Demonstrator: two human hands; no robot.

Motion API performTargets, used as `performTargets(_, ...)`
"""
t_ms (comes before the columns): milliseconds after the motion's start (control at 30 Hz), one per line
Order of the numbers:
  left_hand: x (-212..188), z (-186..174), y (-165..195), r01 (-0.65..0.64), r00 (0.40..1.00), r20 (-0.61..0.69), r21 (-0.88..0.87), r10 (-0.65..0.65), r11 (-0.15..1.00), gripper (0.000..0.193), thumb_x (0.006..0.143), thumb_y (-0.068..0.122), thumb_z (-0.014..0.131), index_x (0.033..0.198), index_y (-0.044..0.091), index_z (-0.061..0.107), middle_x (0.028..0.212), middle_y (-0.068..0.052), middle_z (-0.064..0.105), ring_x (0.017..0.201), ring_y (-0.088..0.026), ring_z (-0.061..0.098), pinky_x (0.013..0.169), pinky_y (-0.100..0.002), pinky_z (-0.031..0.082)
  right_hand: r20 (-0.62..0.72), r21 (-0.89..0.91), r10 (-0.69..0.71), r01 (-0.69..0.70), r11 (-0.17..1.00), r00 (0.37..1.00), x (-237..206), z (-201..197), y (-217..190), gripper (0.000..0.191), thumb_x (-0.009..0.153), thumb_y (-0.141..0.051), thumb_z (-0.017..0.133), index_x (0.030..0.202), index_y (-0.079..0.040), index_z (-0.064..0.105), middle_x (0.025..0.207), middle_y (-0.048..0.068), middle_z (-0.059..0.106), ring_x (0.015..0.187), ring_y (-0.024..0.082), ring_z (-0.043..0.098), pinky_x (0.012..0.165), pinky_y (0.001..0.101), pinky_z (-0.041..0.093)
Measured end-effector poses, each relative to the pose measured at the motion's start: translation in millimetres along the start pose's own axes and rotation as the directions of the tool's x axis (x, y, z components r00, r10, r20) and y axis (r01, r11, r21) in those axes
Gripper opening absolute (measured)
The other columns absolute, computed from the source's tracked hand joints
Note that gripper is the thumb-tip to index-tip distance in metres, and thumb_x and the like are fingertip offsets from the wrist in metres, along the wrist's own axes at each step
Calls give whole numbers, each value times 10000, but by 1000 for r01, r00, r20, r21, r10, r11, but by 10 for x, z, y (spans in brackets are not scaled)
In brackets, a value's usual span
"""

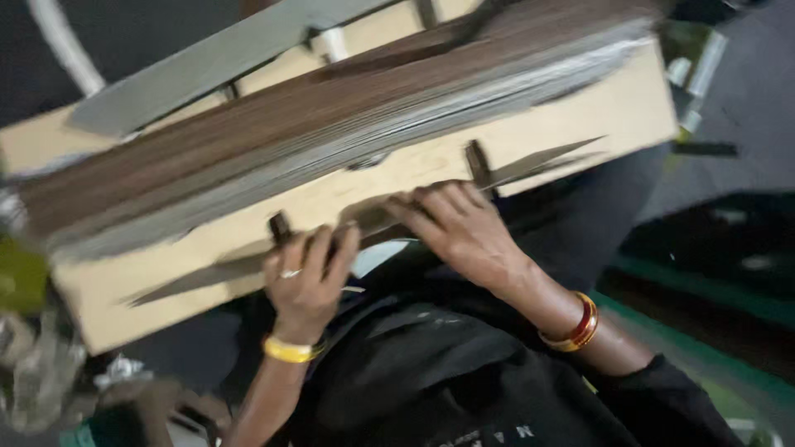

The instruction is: The person squares a large bundle of thin wooden strips resting on a wooden jig, pressing and tapping the ends to line them up. They use a flat metal blade to even the edges of the stack, reposition the bundle, and repeat the alignment on the other side.

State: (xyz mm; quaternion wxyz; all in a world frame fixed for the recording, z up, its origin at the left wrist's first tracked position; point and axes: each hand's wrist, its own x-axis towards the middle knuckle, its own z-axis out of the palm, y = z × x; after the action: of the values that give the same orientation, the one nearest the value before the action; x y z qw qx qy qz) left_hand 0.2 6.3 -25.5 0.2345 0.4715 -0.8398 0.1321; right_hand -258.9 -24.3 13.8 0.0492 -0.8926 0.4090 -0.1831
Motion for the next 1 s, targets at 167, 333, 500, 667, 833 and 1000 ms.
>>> performTargets(167,16,57,63,28,999,15,38,-29,999,100,1008,204,738,1100,217,776,1076,24,714,992,-208,631,835,-410,378,33,-40,242,-241,970,970,-478,-341,520,378,907,-35,657,1279,-84,707,1170,77,630,1054,250,594,901,379,527)
performTargets(333,107,22,186,45,998,34,10,-46,999,150,1007,181,706,1110,184,814,1026,10,716,987,-211,614,872,-416,369,-154,-140,365,-386,912,918,-979,-590,1213,280,987,24,695,1157,-152,830,1058,40,649,965,183,545,797,317,489)
performTargets(500,316,94,236,-4,997,-76,146,16,989,130,1004,261,776,1098,192,835,988,49,719,955,-180,583,864,-396,347,-482,-30,299,-357,934,823,-870,-544,1628,53,1023,-42,809,982,-72,795,954,42,629,923,202,581,781,374,480)
performTargets(667,456,12,219,75,996,-57,243,-63,967,199,1030,221,775,1227,216,802,994,47,672,1029,-186,568,958,-404,350,-577,-182,102,-250,951,810,-623,-567,1789,35,965,5,763,968,-9,731,973,83,621,959,245,601,822,386,490)
performTargets(833,572,81,266,117,992,-69,130,-109,985,178,1030,199,769,1204,174,794,966,17,676,993,-193,570,932,-405,352,-581,-179,120,-270,946,805,-591,-603,1722,68,906,16,796,918,-4,732,903,99,597,920,282,576,762,414,462)
performTargets(1000,637,313,288,108,986,-137,83,-96,991,174,1047,158,770,1219,179,786,995,12,688,1020,-202,593,924,-410,345,-572,-197,99,-253,947,814,-575,-628,1714,45,911,21,763,938,7,729,916,100,598,940,269,572,797,406,457)
